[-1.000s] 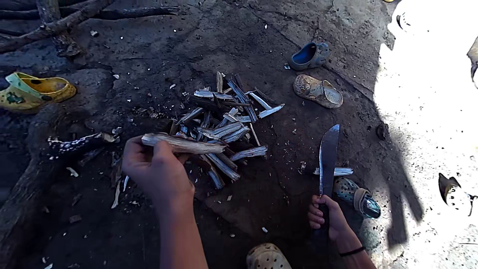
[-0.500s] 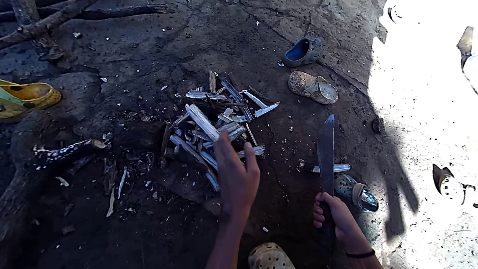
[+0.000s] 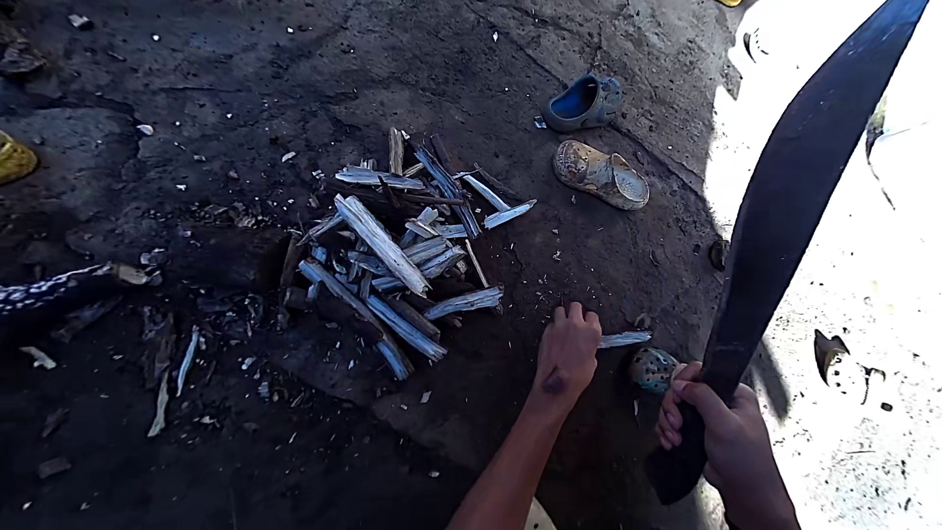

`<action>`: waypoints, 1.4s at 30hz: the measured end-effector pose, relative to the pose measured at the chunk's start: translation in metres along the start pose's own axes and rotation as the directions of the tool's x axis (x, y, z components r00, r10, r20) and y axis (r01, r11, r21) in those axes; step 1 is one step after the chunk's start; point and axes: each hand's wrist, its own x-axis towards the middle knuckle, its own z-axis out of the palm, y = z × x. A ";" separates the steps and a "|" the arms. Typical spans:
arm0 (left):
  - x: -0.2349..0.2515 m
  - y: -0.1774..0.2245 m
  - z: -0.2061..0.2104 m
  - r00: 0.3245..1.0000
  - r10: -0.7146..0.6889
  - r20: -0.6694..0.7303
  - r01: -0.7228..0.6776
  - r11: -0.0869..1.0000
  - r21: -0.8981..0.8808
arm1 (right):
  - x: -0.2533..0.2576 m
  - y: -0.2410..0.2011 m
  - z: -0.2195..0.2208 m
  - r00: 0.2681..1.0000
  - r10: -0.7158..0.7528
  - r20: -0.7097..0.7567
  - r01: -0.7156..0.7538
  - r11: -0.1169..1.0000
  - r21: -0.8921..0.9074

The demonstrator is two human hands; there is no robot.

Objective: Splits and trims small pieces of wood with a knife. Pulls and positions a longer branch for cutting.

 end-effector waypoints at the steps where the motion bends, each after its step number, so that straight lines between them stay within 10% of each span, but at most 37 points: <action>1: -0.009 -0.004 -0.011 0.998 -0.037 0.045 0.037 0.999 -0.005 | -0.001 0.004 0.003 0.999 0.032 0.001 -0.032 0.999 0.003; 6: -0.038 -0.058 -0.032 0.996 -0.067 -0.052 0.058 0.986 -0.159 | -0.010 0.021 0.026 0.966 0.252 0.065 -0.256 0.964 0.073; 15: -0.070 -0.102 0.005 0.981 -0.057 -0.183 0.093 0.977 0.192 | -0.019 0.039 0.028 0.919 0.368 0.141 -0.371 0.929 -0.007; 18: -0.080 -0.102 -0.007 0.978 -0.094 -0.185 0.090 0.995 -0.034 | -0.023 0.040 0.023 0.921 0.363 0.143 -0.366 0.931 -0.007; 23: -0.098 -0.086 -0.037 0.820 -0.023 -0.572 -0.269 0.867 -0.420 | -0.031 0.036 0.016 0.926 0.337 0.172 -0.334 0.941 -0.050; 32: -0.071 -0.066 -0.082 0.914 0.116 -0.389 -0.362 0.667 -0.652 | -0.034 0.043 0.024 0.953 0.108 0.283 0.040 0.880 -0.473; 42: -0.074 -0.052 -0.084 0.915 0.145 -0.375 -0.358 0.721 -0.593 | -0.040 0.029 0.037 0.946 0.052 0.319 0.059 0.942 -0.330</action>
